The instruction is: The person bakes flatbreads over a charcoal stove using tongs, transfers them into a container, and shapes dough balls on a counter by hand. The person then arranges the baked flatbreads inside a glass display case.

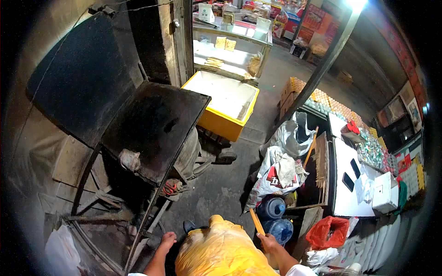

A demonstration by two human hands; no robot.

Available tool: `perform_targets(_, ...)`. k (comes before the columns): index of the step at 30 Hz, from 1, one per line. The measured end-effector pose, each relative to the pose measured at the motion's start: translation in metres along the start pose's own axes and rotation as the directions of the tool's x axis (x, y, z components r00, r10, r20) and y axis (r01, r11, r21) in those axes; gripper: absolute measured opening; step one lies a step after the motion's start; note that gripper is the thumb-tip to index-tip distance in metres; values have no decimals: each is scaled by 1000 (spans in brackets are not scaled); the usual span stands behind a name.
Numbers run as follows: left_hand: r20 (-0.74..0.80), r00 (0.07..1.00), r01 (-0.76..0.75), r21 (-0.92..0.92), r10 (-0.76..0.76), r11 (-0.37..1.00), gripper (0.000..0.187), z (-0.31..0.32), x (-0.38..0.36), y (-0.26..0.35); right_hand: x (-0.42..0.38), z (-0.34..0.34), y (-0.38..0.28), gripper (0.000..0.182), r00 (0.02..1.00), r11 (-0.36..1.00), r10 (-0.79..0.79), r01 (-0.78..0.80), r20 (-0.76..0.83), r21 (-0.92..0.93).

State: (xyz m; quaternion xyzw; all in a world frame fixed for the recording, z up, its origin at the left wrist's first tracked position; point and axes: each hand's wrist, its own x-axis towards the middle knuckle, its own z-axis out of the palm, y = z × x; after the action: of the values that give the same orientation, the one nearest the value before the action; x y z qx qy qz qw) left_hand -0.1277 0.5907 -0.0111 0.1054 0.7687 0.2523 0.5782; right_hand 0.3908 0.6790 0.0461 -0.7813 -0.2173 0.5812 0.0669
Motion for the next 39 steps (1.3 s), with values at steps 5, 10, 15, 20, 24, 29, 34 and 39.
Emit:
perform_targets(5,0,1000,-31,-12,31,999,32,2,-2,2,11,-2,-2,61,1000,995,20,-19,5,-95)
perform_targets(10,-8,1000,-26,-13,26,1000,34,1,6,-3,1,1,-11,60,999,996,42,-41,15,-81)
perform_targets(15,35,998,-58,-33,59,998,34,-1,16,-12,24,0,11,57,1000,991,16,-15,9,-130)
perform_targets(20,33,999,-41,-33,42,999,33,0,19,-10,23,2,13,56,1000,991,-3,1,-12,-134)
perform_targets(24,33,999,-21,-25,21,999,33,2,17,-1,6,3,1,57,1000,990,7,-7,-2,-138)
perform_targets(29,42,999,-29,12,29,999,34,1,21,2,14,5,8,57,999,981,0,-7,-37,-193)
perform_targets(34,44,998,-46,-13,46,999,34,0,16,3,6,7,6,68,997,967,-39,19,-72,-254)
perform_targets(39,11,999,-43,56,42,998,33,1,9,4,-11,11,-3,66,997,983,-32,19,-69,-182)
